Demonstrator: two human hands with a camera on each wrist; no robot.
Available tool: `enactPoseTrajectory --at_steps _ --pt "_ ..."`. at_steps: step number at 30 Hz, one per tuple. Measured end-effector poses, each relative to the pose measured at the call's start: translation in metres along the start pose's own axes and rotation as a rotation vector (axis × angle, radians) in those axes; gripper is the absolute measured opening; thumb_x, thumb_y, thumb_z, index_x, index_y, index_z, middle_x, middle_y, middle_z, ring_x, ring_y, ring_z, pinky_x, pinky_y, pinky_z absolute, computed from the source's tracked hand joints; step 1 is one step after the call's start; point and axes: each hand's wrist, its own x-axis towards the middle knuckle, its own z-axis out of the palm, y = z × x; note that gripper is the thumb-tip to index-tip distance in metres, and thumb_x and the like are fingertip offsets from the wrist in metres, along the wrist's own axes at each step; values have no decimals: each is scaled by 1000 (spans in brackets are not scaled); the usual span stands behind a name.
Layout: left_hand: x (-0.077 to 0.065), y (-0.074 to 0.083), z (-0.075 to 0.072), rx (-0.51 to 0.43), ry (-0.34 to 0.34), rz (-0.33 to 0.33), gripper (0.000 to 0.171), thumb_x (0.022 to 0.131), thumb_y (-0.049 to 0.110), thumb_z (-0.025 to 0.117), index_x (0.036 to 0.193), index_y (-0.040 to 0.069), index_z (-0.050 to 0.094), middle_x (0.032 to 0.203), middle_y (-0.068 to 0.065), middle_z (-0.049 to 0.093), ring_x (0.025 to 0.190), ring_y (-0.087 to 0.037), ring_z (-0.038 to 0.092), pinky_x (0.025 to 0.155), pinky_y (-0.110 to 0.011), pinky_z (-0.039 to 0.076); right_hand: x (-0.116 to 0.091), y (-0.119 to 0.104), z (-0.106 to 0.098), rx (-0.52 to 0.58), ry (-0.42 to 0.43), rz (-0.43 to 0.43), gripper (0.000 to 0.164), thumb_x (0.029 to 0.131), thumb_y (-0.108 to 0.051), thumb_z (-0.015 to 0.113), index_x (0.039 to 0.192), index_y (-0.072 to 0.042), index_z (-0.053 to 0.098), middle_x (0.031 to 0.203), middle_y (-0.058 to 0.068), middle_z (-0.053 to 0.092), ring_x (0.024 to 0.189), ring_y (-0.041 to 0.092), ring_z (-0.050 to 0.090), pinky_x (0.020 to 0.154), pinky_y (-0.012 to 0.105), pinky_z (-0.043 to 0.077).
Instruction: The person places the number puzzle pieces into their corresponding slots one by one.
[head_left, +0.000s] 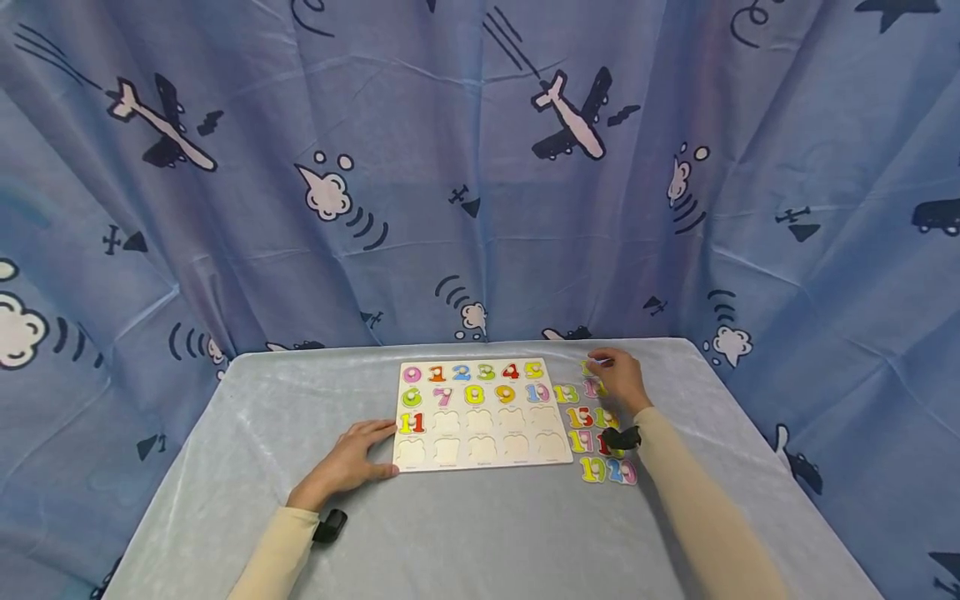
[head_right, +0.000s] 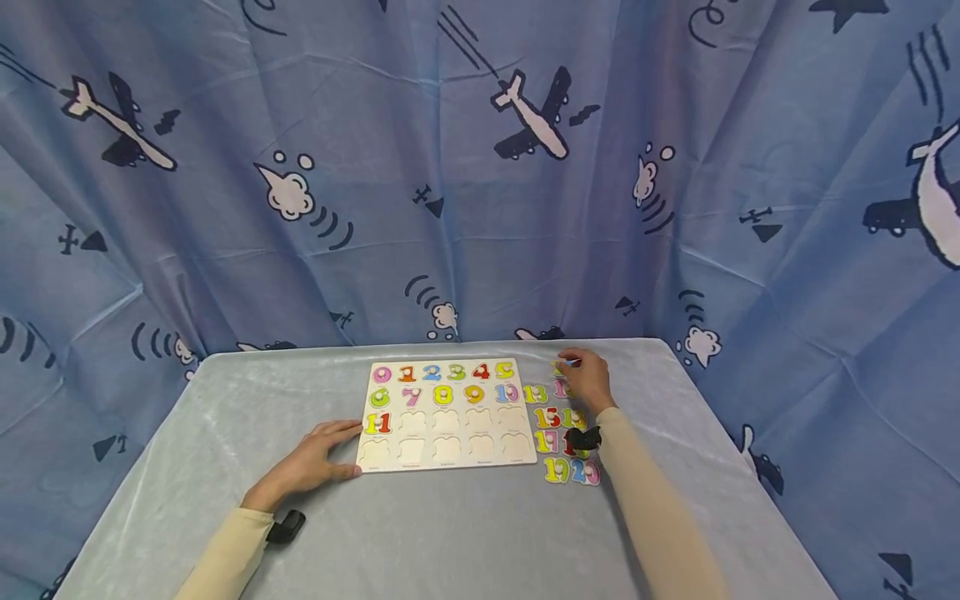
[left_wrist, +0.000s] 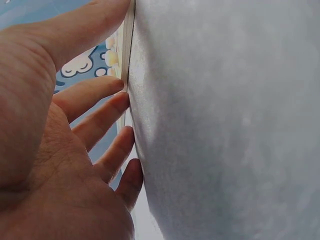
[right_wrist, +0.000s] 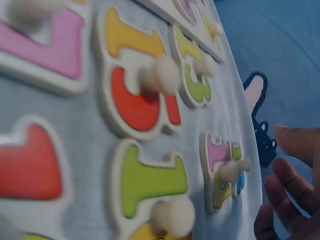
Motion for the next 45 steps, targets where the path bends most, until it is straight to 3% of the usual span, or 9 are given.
enactPoseTrajectory --at_steps 7,16,30,38,45 --pt "0 0 1 -3 3 -1 75 77 29 83 143 9 52 149 -9 49 140 -34 36 110 -58 30 13 7 -2 80 -69 179 33 99 -19 58 129 -6 62 132 19 57 118 34 54 102 49 47" --pt "1 -1 1 -9 4 -4 75 77 29 84 143 9 52 149 -7 49 141 -34 36 110 -57 30 22 12 3 67 -57 256 31 97 -19 60 123 -4 65 127 20 62 116 34 56 104 49 44" --pt "1 -1 1 -24 10 -7 75 77 29 84 142 10 53 149 -7 49 141 -33 36 110 -57 30 22 14 5 26 -45 240 29 95 -20 64 116 0 68 119 22 65 102 31 59 84 39 48" --pt "2 0 2 -20 9 -1 75 77 30 83 143 10 52 149 -7 49 141 -33 36 110 -56 30 20 17 1 -4 -30 210 27 97 -22 62 114 -2 69 116 20 66 99 30 58 82 37 48" --pt "1 -1 0 -12 6 3 75 77 29 83 142 8 52 149 -8 49 141 -34 36 111 -57 30 10 2 -6 -28 -38 99 27 95 -23 65 112 -2 71 113 19 70 99 30 63 85 42 51"
